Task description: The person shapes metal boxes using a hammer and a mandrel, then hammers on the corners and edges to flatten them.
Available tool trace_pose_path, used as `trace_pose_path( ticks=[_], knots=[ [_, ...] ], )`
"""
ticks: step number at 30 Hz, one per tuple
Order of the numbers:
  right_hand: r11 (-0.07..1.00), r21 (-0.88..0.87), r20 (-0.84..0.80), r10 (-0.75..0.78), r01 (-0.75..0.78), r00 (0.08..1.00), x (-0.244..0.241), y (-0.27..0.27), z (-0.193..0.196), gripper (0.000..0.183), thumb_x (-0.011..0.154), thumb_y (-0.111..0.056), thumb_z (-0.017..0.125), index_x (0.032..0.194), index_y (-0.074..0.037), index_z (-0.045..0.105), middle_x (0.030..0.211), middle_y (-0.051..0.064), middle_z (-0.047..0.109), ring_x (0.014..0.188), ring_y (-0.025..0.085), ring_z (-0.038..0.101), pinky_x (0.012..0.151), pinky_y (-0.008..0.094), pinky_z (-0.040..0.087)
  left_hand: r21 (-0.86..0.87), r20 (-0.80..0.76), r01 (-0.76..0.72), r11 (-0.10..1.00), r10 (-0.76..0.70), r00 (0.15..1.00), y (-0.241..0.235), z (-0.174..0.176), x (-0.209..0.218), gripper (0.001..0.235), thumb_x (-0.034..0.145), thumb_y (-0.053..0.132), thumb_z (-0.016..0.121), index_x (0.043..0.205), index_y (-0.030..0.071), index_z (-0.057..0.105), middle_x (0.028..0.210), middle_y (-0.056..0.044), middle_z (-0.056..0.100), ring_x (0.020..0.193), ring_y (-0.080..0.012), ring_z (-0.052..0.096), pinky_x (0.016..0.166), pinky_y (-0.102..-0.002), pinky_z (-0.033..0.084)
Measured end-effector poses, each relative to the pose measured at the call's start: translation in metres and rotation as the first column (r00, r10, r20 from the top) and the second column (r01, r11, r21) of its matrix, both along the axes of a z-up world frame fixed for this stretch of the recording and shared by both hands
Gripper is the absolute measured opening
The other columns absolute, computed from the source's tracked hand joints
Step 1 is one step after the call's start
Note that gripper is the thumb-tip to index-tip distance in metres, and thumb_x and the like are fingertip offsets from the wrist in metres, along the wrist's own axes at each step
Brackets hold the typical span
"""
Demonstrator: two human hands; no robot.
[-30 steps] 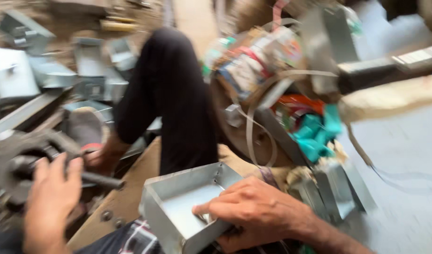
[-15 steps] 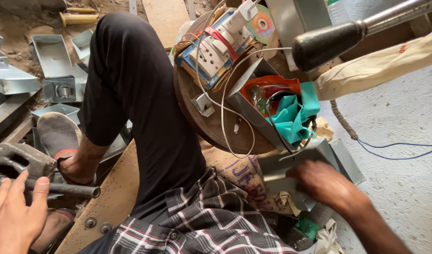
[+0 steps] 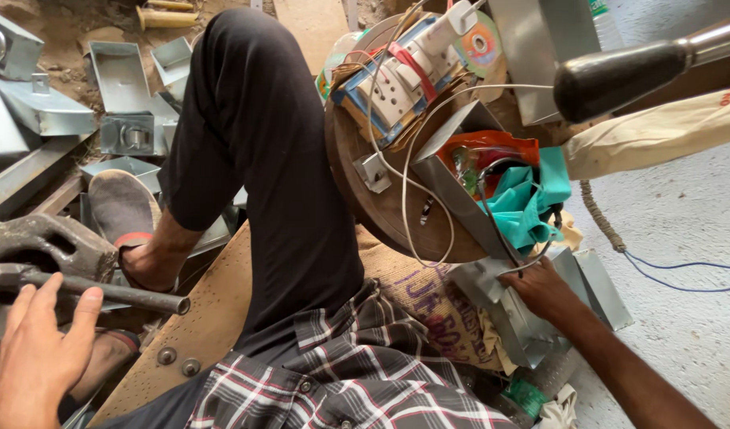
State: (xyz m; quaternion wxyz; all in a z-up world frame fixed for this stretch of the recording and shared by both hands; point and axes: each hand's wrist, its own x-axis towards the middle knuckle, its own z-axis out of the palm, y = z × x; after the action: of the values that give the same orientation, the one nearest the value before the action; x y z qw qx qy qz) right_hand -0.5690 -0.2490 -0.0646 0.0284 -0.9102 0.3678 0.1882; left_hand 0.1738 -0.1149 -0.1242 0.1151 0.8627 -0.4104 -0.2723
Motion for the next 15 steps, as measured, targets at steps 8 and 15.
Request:
trace_pose_path(
  ticks=[8,15],
  knots=[
    [0.865,0.399,0.484,0.084,-0.305,0.871,0.186,0.007,0.120,0.038,0.086,-0.010,0.065,0.124,-0.009,0.061,0.115,0.014,0.070,0.096,0.033,0.073,0.080,0.041,0.057,0.017,-0.005,-0.031,0.999,0.031,1.000,-0.007,0.014,-0.013,0.075,0.093,0.057,0.057,0.152,0.011,0.050,0.159,-0.020,0.042,0.140,-0.0404,0.043,0.108,-0.053,0.038],
    [0.647,0.595,0.629,-0.004,-0.478,0.778,0.458,-0.002,0.148,0.018,0.083,-0.007,0.068,0.083,0.001,0.052,0.082,0.016,0.052,0.077,0.035,0.061,0.068,0.045,0.045,-0.106,0.015,-0.191,0.976,0.194,0.981,-0.002,0.010,-0.024,0.062,0.094,0.050,0.058,0.144,0.013,0.056,0.151,-0.014,0.052,0.136,-0.0367,0.052,0.108,-0.051,0.044]
  ],
)
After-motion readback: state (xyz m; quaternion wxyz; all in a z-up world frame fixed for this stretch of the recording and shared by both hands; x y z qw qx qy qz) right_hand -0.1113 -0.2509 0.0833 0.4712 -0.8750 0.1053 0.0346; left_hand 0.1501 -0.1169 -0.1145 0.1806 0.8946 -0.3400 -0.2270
